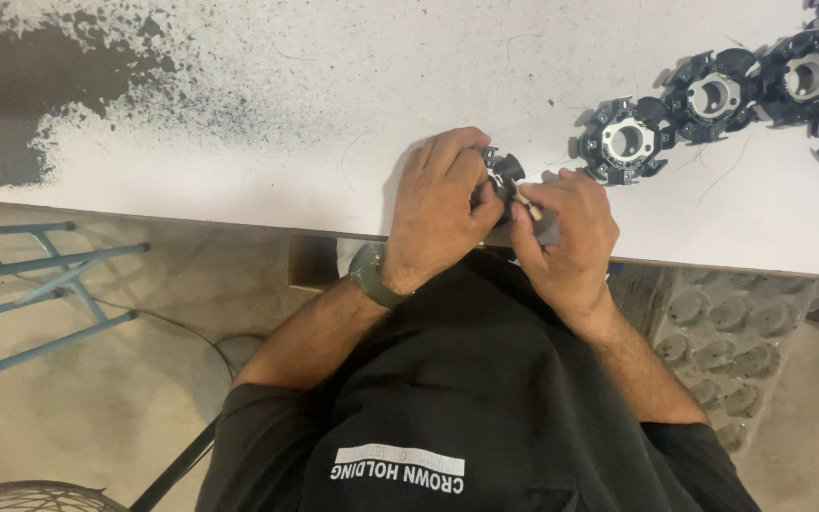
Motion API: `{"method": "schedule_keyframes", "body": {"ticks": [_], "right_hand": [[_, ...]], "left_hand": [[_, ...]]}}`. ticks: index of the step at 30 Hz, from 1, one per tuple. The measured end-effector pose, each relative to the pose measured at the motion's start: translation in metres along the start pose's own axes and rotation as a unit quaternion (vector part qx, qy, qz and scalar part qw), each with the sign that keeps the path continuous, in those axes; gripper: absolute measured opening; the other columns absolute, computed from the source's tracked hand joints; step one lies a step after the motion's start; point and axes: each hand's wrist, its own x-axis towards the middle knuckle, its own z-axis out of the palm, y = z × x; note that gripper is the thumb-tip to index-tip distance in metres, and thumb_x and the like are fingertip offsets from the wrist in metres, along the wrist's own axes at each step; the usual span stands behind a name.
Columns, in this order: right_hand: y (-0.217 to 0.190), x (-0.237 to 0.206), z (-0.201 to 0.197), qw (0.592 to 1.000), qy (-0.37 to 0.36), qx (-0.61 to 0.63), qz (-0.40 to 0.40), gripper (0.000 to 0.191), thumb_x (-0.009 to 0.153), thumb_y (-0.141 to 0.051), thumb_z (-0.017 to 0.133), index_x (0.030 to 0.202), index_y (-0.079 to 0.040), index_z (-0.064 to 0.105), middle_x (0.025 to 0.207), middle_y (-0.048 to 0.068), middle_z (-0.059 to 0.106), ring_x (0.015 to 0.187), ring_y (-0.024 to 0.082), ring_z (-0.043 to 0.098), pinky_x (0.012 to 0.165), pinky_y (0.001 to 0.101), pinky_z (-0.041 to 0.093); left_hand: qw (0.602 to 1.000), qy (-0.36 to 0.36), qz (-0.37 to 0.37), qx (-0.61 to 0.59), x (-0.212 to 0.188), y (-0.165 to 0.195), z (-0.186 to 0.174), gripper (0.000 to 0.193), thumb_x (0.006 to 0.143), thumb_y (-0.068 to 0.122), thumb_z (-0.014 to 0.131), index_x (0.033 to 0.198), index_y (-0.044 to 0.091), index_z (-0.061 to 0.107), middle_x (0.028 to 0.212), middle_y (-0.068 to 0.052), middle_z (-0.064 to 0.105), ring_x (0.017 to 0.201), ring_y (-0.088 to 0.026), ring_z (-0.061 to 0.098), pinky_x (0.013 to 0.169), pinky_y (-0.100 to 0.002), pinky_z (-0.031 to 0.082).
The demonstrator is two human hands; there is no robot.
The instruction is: The person sits at a white workbench fitting black plastic clutch-like components one at a time, using a small handheld blade-like tool to trim and press parts into place, then sets finished assemblies aside and picks up the next part.
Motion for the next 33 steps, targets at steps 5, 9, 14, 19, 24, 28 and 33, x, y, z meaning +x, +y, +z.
{"method": "schedule_keyframes", "body": {"ticks": [5, 9, 14, 19, 24, 28, 33], "right_hand": [[-0.001, 0.002, -0.001, 1.0, -0.009, -0.012, -0.009, 0.032, 0.091, 0.003, 0.079, 0.116, -0.005, 0.063, 0.105, 0.011, 0.068, 0.105, 0.034, 0.068, 0.105, 0.049, 0.055], [-0.002, 0.002, -0.002, 1.0, -0.009, -0.023, -0.01, 0.033, 0.089, 0.004, 0.08, 0.116, -0.006, 0.063, 0.106, 0.011, 0.068, 0.104, 0.034, 0.067, 0.104, 0.0495, 0.054], [-0.003, 0.006, -0.004, 1.0, -0.022, -0.02, -0.007, 0.031, 0.088, 0.002, 0.08, 0.113, -0.006, 0.065, 0.105, 0.012, 0.068, 0.105, 0.035, 0.067, 0.105, 0.0492, 0.054], [-0.004, 0.011, -0.007, 0.999, -0.038, -0.012, 0.001, 0.028, 0.087, 0.001, 0.08, 0.111, -0.006, 0.067, 0.104, 0.011, 0.068, 0.104, 0.034, 0.067, 0.105, 0.0485, 0.056], [-0.004, 0.009, -0.004, 1.0, -0.024, 0.001, 0.013, 0.027, 0.088, 0.002, 0.079, 0.111, -0.005, 0.065, 0.104, 0.012, 0.069, 0.102, 0.035, 0.069, 0.106, 0.0481, 0.056], [-0.004, 0.004, -0.003, 0.999, -0.006, 0.037, 0.023, 0.025, 0.092, 0.003, 0.077, 0.112, -0.004, 0.064, 0.104, 0.011, 0.071, 0.103, 0.034, 0.071, 0.109, 0.0473, 0.057], [-0.002, 0.0, -0.002, 0.998, -0.002, 0.052, 0.032, 0.024, 0.094, 0.003, 0.076, 0.113, -0.004, 0.064, 0.103, 0.011, 0.07, 0.101, 0.032, 0.072, 0.109, 0.0467, 0.058]], "left_hand": [[0.999, 0.011, -0.016, -0.027, -0.002, 0.0, 0.0, 0.015, 0.085, 0.006, 0.073, 0.095, 0.005, 0.062, 0.13, -0.011, 0.059, 0.116, -0.033, 0.059, 0.098, -0.046, 0.049], [0.999, 0.003, -0.006, -0.048, -0.004, 0.0, -0.003, 0.015, 0.09, 0.008, 0.074, 0.101, 0.007, 0.064, 0.135, -0.01, 0.058, 0.121, -0.032, 0.059, 0.103, -0.046, 0.049], [0.999, 0.004, 0.045, -0.018, -0.002, -0.003, -0.01, 0.017, 0.089, 0.008, 0.075, 0.104, 0.006, 0.065, 0.137, -0.01, 0.056, 0.132, -0.033, 0.056, 0.109, -0.047, 0.046], [0.997, -0.061, 0.04, -0.026, 0.002, -0.003, -0.016, 0.013, 0.083, 0.009, 0.075, 0.091, 0.008, 0.065, 0.133, -0.01, 0.059, 0.132, -0.032, 0.056, 0.108, -0.047, 0.046], [0.998, -0.044, 0.02, -0.033, 0.003, 0.001, -0.015, 0.014, 0.086, 0.01, 0.077, 0.096, 0.008, 0.067, 0.132, -0.009, 0.061, 0.123, -0.031, 0.059, 0.104, -0.046, 0.048], [0.999, -0.02, 0.0, -0.036, 0.002, 0.002, -0.012, 0.013, 0.087, 0.009, 0.076, 0.095, 0.008, 0.066, 0.13, -0.008, 0.063, 0.115, -0.032, 0.061, 0.099, -0.045, 0.048], [1.0, -0.011, -0.016, -0.01, 0.0, 0.001, -0.007, 0.014, 0.085, 0.007, 0.074, 0.089, 0.005, 0.061, 0.127, -0.01, 0.062, 0.111, -0.033, 0.06, 0.098, -0.046, 0.048]]}}
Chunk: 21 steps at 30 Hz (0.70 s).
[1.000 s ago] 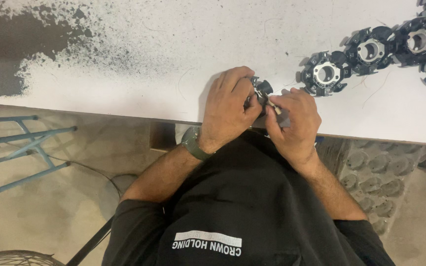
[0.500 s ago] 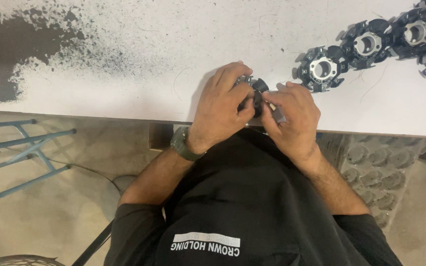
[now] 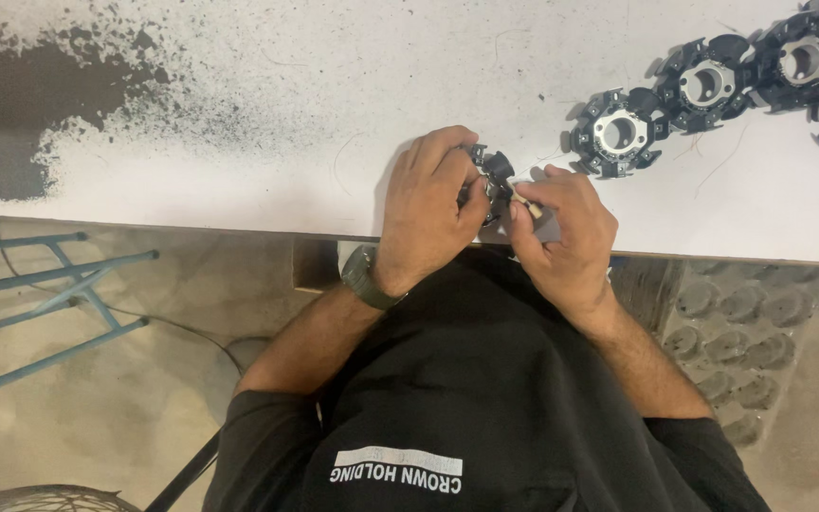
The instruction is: The person sits at a white workbench fitting black plastic clutch-like components one at a time, using a small handheld blade-like tool to trim and press parts into place, then sets finished assemblies aside and picks up the next part.
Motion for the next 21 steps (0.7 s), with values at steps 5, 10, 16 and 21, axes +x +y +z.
{"method": "schedule_keyframes", "body": {"ticks": [5, 10, 16, 21], "right_hand": [[0.001, 0.0, 0.003, 0.999, 0.001, -0.027, -0.025, 0.027, 0.093, 0.002, 0.078, 0.115, -0.005, 0.063, 0.104, 0.011, 0.07, 0.102, 0.032, 0.068, 0.107, 0.048, 0.056], [0.0, 0.003, 0.004, 0.998, -0.007, -0.05, -0.046, 0.031, 0.092, 0.002, 0.08, 0.117, -0.006, 0.063, 0.105, 0.009, 0.069, 0.102, 0.031, 0.067, 0.107, 0.0499, 0.054], [-0.002, 0.006, 0.004, 0.994, -0.013, -0.09, -0.064, 0.032, 0.088, 0.003, 0.081, 0.113, -0.006, 0.065, 0.103, 0.009, 0.067, 0.104, 0.034, 0.066, 0.106, 0.0527, 0.051], [-0.005, 0.008, 0.001, 0.992, -0.028, -0.11, -0.057, 0.029, 0.089, 0.003, 0.082, 0.112, -0.007, 0.067, 0.102, 0.01, 0.065, 0.103, 0.034, 0.065, 0.108, 0.0517, 0.052]], "left_hand": [[1.0, 0.016, 0.011, 0.017, -0.002, -0.002, 0.005, 0.016, 0.083, 0.005, 0.071, 0.094, 0.003, 0.06, 0.127, -0.011, 0.06, 0.112, -0.035, 0.059, 0.099, -0.048, 0.048], [1.0, 0.016, 0.013, 0.005, -0.002, -0.006, 0.009, 0.015, 0.085, 0.003, 0.07, 0.095, 0.001, 0.059, 0.128, -0.011, 0.06, 0.114, -0.034, 0.059, 0.1, -0.047, 0.048], [0.999, 0.023, 0.029, 0.003, -0.003, -0.006, 0.012, 0.016, 0.085, 0.003, 0.069, 0.097, 0.001, 0.059, 0.126, -0.012, 0.06, 0.115, -0.032, 0.06, 0.101, -0.047, 0.047], [0.999, 0.023, 0.028, 0.0, -0.003, -0.005, 0.013, 0.017, 0.085, 0.003, 0.068, 0.1, 0.001, 0.06, 0.126, -0.011, 0.06, 0.115, -0.031, 0.06, 0.1, -0.047, 0.047]]}}
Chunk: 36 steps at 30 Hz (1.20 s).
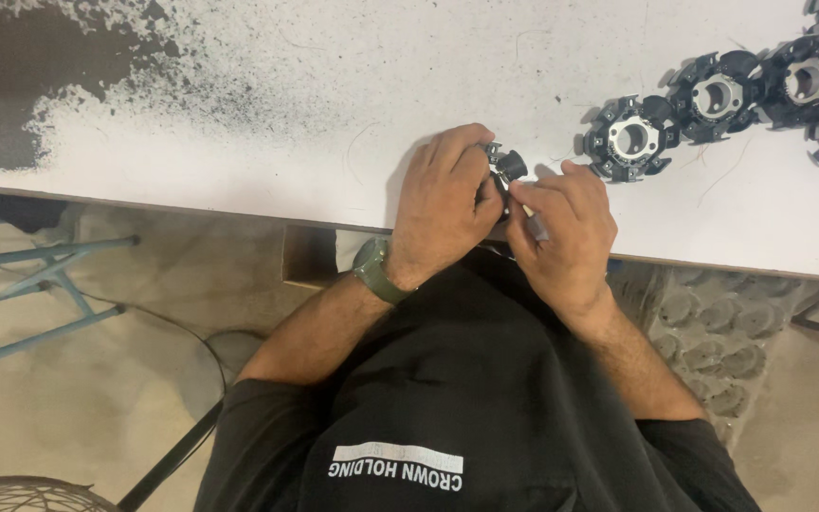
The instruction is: The person sits at a white workbench fitting black plastic clutch-like components one at a time, using a small handheld blade-like tool to trim and press parts into place, then sets finished assemblies aside and picks up the next part.
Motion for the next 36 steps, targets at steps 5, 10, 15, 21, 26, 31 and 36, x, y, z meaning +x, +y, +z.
{"method": "schedule_keyframes", "body": {"ticks": [5, 10, 15, 21, 26, 31, 36], "right_hand": [[0.002, 0.004, -0.003, 1.0, -0.012, 0.001, 0.01, 0.029, 0.09, 0.003, 0.081, 0.112, -0.008, 0.067, 0.103, 0.01, 0.066, 0.105, 0.034, 0.067, 0.111, 0.0513, 0.052], [0.005, -0.001, -0.005, 0.999, 0.028, 0.028, 0.022, 0.026, 0.092, 0.003, 0.079, 0.112, -0.004, 0.064, 0.101, 0.009, 0.067, 0.098, 0.03, 0.067, 0.114, 0.0536, 0.05], [0.013, -0.001, -0.004, 0.997, 0.066, 0.029, 0.034, 0.023, 0.097, 0.004, 0.075, 0.114, -0.003, 0.062, 0.104, 0.011, 0.066, 0.1, 0.032, 0.065, 0.113, 0.0518, 0.049], [0.009, 0.006, 0.009, 0.998, 0.032, 0.006, 0.049, 0.023, 0.092, 0.002, 0.077, 0.11, -0.004, 0.063, 0.099, 0.01, 0.065, 0.098, 0.034, 0.063, 0.11, 0.0534, 0.047], [0.008, 0.006, 0.007, 0.998, 0.039, 0.006, 0.042, 0.025, 0.092, 0.002, 0.078, 0.111, -0.005, 0.062, 0.1, 0.01, 0.065, 0.1, 0.035, 0.063, 0.11, 0.0531, 0.046], [0.007, 0.01, 0.008, 0.998, 0.039, 0.013, 0.041, 0.027, 0.09, 0.002, 0.078, 0.111, -0.007, 0.063, 0.1, 0.009, 0.065, 0.1, 0.033, 0.064, 0.11, 0.0521, 0.046], [0.009, 0.012, 0.008, 0.999, 0.019, 0.009, 0.048, 0.029, 0.09, 0.003, 0.078, 0.113, -0.007, 0.064, 0.102, 0.01, 0.064, 0.102, 0.033, 0.063, 0.112, 0.0516, 0.045]], "left_hand": [[1.0, -0.005, -0.001, -0.004, 0.002, 0.001, 0.0, 0.017, 0.085, 0.004, 0.069, 0.099, 0.0, 0.06, 0.127, -0.012, 0.06, 0.116, -0.031, 0.06, 0.101, -0.048, 0.048], [0.997, 0.07, -0.018, -0.014, 0.006, -0.005, -0.022, 0.023, 0.092, 0.011, 0.074, 0.109, 0.002, 0.061, 0.142, -0.017, 0.054, 0.127, -0.033, 0.057, 0.106, -0.046, 0.05], [0.999, 0.003, -0.001, 0.033, 0.007, -0.008, -0.04, 0.031, 0.09, 0.014, 0.078, 0.117, 0.005, 0.064, 0.14, -0.014, 0.056, 0.128, -0.032, 0.058, 0.106, -0.047, 0.05], [0.996, -0.071, 0.026, 0.04, 0.017, -0.004, -0.024, 0.024, 0.091, 0.012, 0.075, 0.114, 0.008, 0.069, 0.129, -0.008, 0.063, 0.113, -0.031, 0.064, 0.095, -0.045, 0.053], [0.997, -0.066, 0.026, 0.002, 0.018, -0.007, -0.032, 0.015, 0.094, 0.008, 0.073, 0.107, 0.007, 0.068, 0.128, -0.007, 0.065, 0.109, -0.029, 0.066, 0.091, -0.041, 0.056], [0.988, -0.087, 0.107, 0.063, 0.022, -0.003, -0.045, 0.015, 0.086, 0.009, 0.071, 0.1, 0.008, 0.066, 0.128, -0.01, 0.064, 0.109, -0.031, 0.066, 0.089, -0.044, 0.054], [0.989, -0.118, 0.086, 0.027, 0.026, 0.003, -0.039, 0.021, 0.092, 0.009, 0.069, 0.113, 0.006, 0.068, 0.122, -0.008, 0.066, 0.103, -0.031, 0.068, 0.086, -0.043, 0.056]]}}
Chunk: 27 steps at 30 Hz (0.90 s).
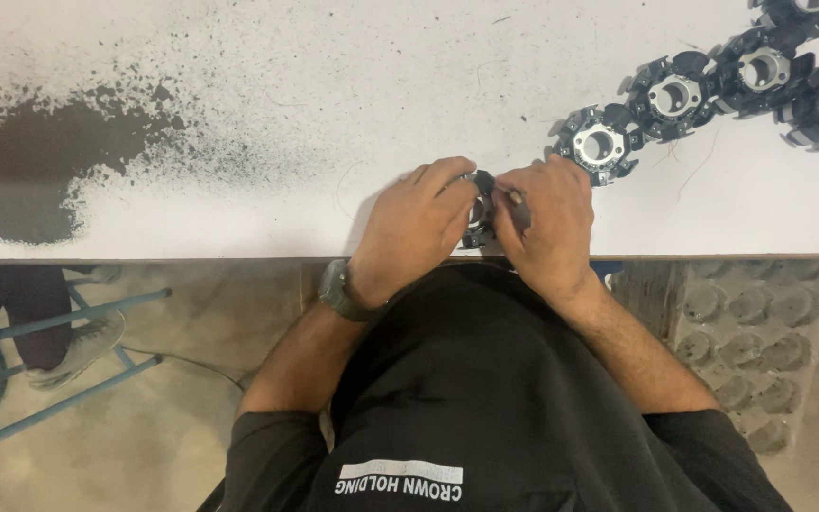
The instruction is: The person sits at a white workbench fitting black plastic clutch-like components one at a time, using a small handheld blade-like tool to trim and press parts into place, then sets finished assemblies aside and picks up the next part.
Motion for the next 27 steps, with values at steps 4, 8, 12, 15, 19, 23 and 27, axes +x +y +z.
{"method": "schedule_keyframes", "body": {"ticks": [4, 8, 12, 15, 19, 23, 27], "right_hand": [[0.001, -0.005, -0.002, 0.999, 0.032, 0.019, -0.034, 0.031, 0.089, 0.004, 0.076, 0.114, -0.006, 0.062, 0.109, 0.01, 0.066, 0.109, 0.033, 0.063, 0.113, 0.0533, 0.043], [0.002, -0.011, -0.001, 0.998, 0.015, 0.032, -0.057, 0.033, 0.085, 0.004, 0.078, 0.112, -0.007, 0.062, 0.109, 0.011, 0.066, 0.111, 0.032, 0.064, 0.114, 0.0551, 0.042], [0.004, -0.012, 0.0, 0.998, 0.0, 0.022, -0.057, 0.035, 0.084, 0.004, 0.079, 0.112, -0.007, 0.063, 0.11, 0.011, 0.066, 0.112, 0.032, 0.064, 0.114, 0.0545, 0.043], [0.003, -0.011, 0.001, 0.998, 0.005, 0.022, -0.054, 0.035, 0.085, 0.004, 0.08, 0.113, -0.007, 0.063, 0.11, 0.01, 0.067, 0.111, 0.031, 0.064, 0.114, 0.0541, 0.045], [0.002, -0.01, 0.002, 0.998, 0.007, 0.02, -0.056, 0.035, 0.085, 0.005, 0.08, 0.113, -0.007, 0.063, 0.109, 0.009, 0.067, 0.11, 0.031, 0.065, 0.114, 0.0541, 0.045], [0.002, -0.01, 0.001, 0.998, 0.006, 0.018, -0.055, 0.035, 0.085, 0.004, 0.08, 0.113, -0.007, 0.063, 0.109, 0.009, 0.067, 0.11, 0.032, 0.064, 0.114, 0.0545, 0.044], [0.002, -0.011, 0.001, 0.998, 0.008, 0.023, -0.061, 0.035, 0.085, 0.005, 0.08, 0.113, -0.008, 0.063, 0.109, 0.009, 0.067, 0.11, 0.031, 0.065, 0.115, 0.0544, 0.043]], "left_hand": [[0.997, 0.027, -0.063, -0.04, 0.001, -0.002, 0.005, 0.016, 0.094, 0.008, 0.067, 0.109, 0.005, 0.065, 0.116, -0.01, 0.069, 0.097, -0.032, 0.069, 0.081, -0.042, 0.057], [0.995, 0.035, -0.084, -0.04, -0.004, 0.0, 0.006, 0.018, 0.093, 0.007, 0.069, 0.11, 0.004, 0.064, 0.109, -0.011, 0.07, 0.096, -0.035, 0.068, 0.079, -0.043, 0.056], [0.995, 0.042, -0.083, -0.042, -0.005, 0.001, 0.008, 0.02, 0.091, 0.006, 0.07, 0.11, 0.003, 0.064, 0.109, -0.011, 0.069, 0.096, -0.034, 0.068, 0.079, -0.043, 0.056], [0.994, 0.041, -0.087, -0.049, -0.006, 0.002, 0.007, 0.02, 0.091, 0.005, 0.07, 0.109, 0.004, 0.063, 0.109, -0.011, 0.069, 0.095, -0.033, 0.069, 0.079, -0.043, 0.056], [0.994, 0.045, -0.082, -0.061, -0.007, 0.001, 0.007, 0.02, 0.089, 0.004, 0.07, 0.108, 0.004, 0.063, 0.111, -0.011, 0.068, 0.095, -0.033, 0.068, 0.079, -0.043, 0.056], [0.993, 0.051, -0.087, -0.06, -0.009, -0.001, 0.009, 0.02, 0.086, 0.002, 0.068, 0.106, 0.003, 0.061, 0.109, -0.01, 0.067, 0.093, -0.032, 0.068, 0.078, -0.042, 0.056], [0.992, 0.049, -0.097, -0.069, -0.012, -0.003, 0.009, 0.021, 0.085, 0.001, 0.067, 0.104, 0.003, 0.06, 0.107, -0.01, 0.066, 0.091, -0.032, 0.068, 0.075, -0.042, 0.056]]}}
